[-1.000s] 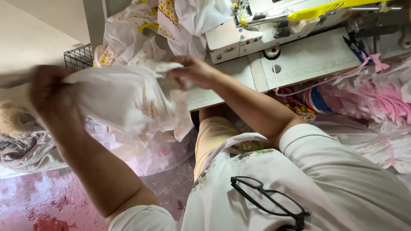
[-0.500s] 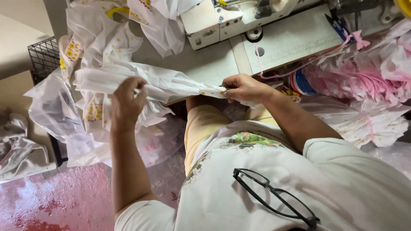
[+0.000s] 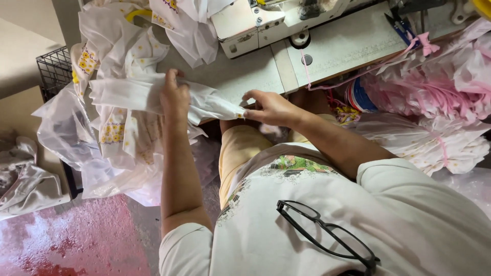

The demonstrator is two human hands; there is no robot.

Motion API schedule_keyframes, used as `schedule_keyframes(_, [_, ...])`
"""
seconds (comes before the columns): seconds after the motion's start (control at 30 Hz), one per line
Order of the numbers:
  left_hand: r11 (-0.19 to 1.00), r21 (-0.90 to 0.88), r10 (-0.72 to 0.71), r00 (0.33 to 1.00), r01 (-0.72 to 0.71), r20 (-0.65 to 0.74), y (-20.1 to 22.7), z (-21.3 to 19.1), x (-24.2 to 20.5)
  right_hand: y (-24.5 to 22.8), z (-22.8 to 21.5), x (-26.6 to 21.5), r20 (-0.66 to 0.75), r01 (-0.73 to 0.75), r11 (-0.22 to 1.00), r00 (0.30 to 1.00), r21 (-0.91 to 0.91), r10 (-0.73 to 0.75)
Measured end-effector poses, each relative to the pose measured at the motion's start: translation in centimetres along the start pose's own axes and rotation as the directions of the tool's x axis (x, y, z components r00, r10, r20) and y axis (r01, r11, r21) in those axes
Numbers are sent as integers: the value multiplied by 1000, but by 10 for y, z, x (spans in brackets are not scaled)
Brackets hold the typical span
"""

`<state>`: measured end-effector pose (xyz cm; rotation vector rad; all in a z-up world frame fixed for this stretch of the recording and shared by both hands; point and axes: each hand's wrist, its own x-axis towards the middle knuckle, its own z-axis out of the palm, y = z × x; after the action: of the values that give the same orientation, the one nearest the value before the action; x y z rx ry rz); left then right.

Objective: The person is sorting through a pile of fabric pieces, unfolding each one and stacking them on a sewing machine table.

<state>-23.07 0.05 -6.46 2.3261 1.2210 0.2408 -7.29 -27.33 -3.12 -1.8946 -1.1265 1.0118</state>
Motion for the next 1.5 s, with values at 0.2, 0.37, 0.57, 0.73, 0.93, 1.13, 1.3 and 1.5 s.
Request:
schedule_keyframes(0.2, [469, -881, -27, 998, 57, 50, 2, -11, 33, 18, 1, 0, 90, 36, 998, 995, 61, -41])
schedule_keyframes(0.37, [-125, -992, 131, 991, 2, -14, 101, -25, 38, 25, -22, 9, 191, 18, 638, 948, 770, -257])
schedule_keyframes(0.57, [589, -563, 696, 718, -580, -10, 193, -39, 15, -6, -57, 24, 5, 42, 608, 997, 793, -75])
schedule_keyframes(0.73, [477, 85, 868, 454, -875, -201, 174, 0, 28, -11, -72, -5, -41, 143, 690, 986, 709, -162])
schedule_keyframes(0.93, [593, 354, 803, 564, -724, -192, 190, 18, -1, 38, -80, -20, -113, 246, 711, 967, 658, -230])
schedule_keyframes(1.13, [612, 335, 790, 535, -716, -300, 206, 34, -5, 40, -85, -33, -201, 254, 657, 967, 710, -156])
schedule_keyframes(1.3, [610, 333, 790, 520, -719, -327, 213, 37, -2, 55, -81, -26, -265, 286, 630, 955, 722, -131])
schedule_keyframes(1.5, [641, 329, 765, 544, -693, -346, 217, 40, 5, 72, -77, -13, -281, 316, 649, 946, 692, -161])
